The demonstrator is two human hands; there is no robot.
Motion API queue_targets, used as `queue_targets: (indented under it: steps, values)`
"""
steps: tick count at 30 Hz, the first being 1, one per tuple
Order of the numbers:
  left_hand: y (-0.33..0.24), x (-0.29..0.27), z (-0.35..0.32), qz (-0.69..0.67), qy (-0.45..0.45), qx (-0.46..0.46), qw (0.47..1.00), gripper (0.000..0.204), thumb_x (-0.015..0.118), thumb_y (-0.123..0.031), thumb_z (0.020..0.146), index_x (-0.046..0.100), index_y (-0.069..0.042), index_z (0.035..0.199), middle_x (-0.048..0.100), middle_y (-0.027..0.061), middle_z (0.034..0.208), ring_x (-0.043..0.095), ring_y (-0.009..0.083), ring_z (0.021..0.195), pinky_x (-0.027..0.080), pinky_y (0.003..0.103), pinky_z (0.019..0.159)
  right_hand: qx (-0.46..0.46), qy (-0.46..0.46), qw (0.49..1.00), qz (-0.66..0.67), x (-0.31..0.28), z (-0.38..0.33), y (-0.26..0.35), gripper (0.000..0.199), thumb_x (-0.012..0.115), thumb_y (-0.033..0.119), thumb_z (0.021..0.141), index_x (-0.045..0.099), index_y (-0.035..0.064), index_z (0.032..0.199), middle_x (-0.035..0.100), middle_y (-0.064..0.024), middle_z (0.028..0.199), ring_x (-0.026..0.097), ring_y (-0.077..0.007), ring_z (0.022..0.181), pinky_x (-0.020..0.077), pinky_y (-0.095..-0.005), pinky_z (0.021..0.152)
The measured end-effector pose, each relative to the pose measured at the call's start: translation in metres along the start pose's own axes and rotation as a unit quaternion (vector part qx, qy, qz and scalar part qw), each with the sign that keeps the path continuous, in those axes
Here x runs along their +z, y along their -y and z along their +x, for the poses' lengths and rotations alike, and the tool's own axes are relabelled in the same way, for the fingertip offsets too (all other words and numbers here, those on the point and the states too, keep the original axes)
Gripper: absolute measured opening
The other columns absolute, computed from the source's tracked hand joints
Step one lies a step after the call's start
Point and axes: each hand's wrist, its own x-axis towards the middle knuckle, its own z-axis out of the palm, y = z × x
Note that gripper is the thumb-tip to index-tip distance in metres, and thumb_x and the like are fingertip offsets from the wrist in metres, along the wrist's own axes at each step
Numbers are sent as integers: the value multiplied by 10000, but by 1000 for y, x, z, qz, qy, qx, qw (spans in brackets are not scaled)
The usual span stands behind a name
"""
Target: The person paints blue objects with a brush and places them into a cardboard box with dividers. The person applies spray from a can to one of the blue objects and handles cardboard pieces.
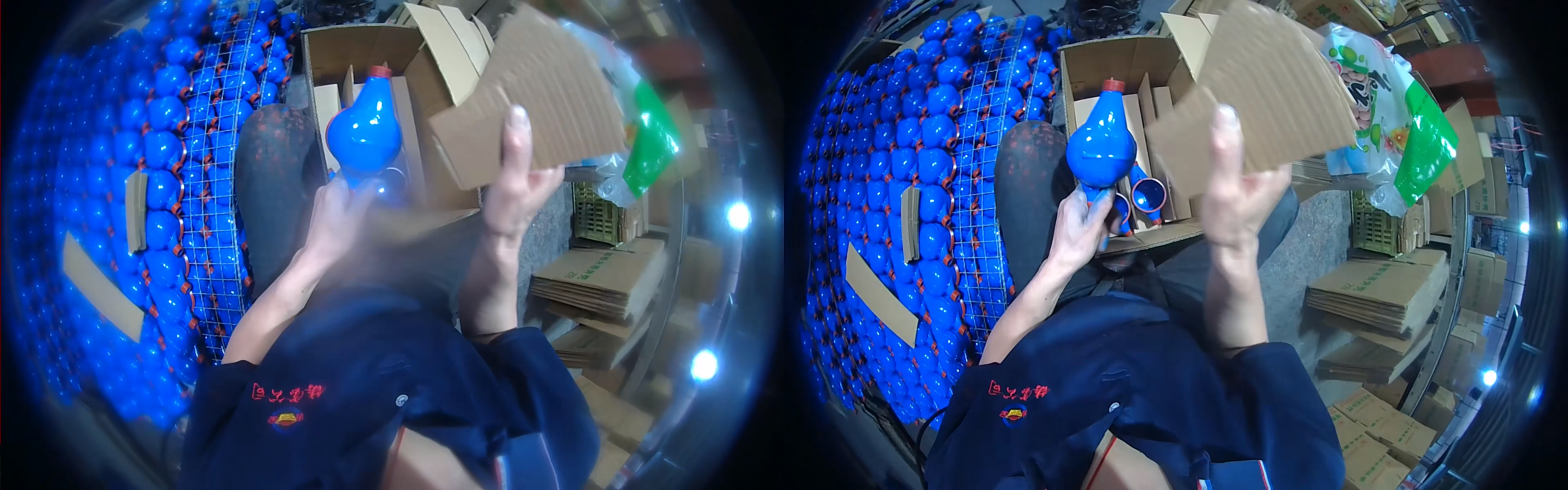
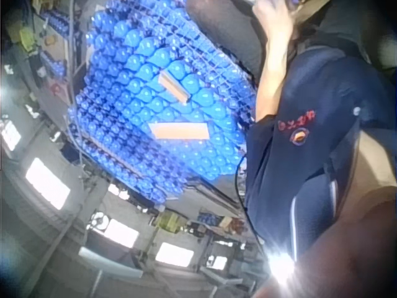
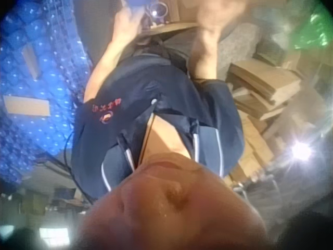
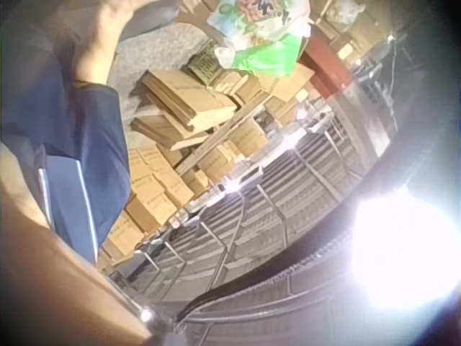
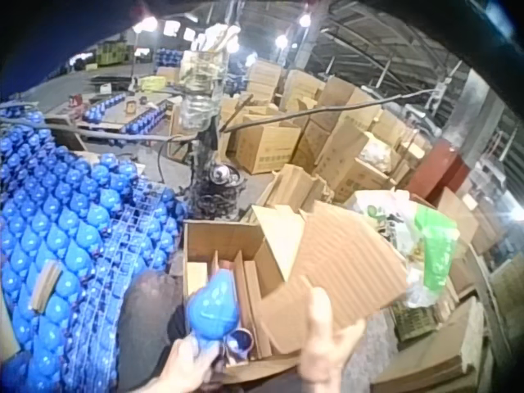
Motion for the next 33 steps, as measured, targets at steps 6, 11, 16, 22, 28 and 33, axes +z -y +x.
queue_targets:
  steps: [6,11,16,22,28,33]
  values:
    - [32,0,17,-266,-82,25,960,312,494,-239,1024,619,26,1131,726,85,883,671,151,826,507,309,759,-82,195,964,-160,-29,-61,-39,290,725,141,842,672,-13,1083,700,-145,974,691,-257,913,537,-353,815]
    - [32,15,17,-412,-29,23,910,236,480,-172,1023,614,-15,1137,681,90,1043,656,172,952,515,306,819,-115,197,943,-243,18,-113,-79,628,784,169,737,511,15,1281,574,-199,1167,583,-357,1014,500,-432,847]
    - [19,2,16,-436,-36,41,898,360,434,-336,1019,600,-17,1004,635,97,855,650,205,732,559,317,666,-136,307,915,-223,2,-100,-28,831,761,444,740,463,-18,1363,504,-215,1300,509,-395,1122,397,-500,971]
    - [-18,-17,3,-533,240,38,811,313,401,-393,1036,479,-95,976,518,76,618,524,215,458,476,331,503,397,163,849,309,4,-41,-112,698,333,631,998,550,48,1313,598,-186,1227,597,-278,1101,498,-428,916]
    - [10,11,-1,-732,524,-13,435,457,328,-501,1044,485,-82,1139,624,122,681,603,235,495,458,331,475,508,197,529,650,48,-46,-81,720,392,646,965,480,38,1340,604,-249,1220,640,-393,1043,542,-498,856]
    - [48,-21,-43,-569,277,-175,754,482,369,-467,1022,530,-67,1237,600,113,809,564,238,647,472,328,588,503,142,766,374,23,-36,-74,729,301,640,1000,426,31,1382,614,-148,1206,632,-218,1063,504,-385,965]
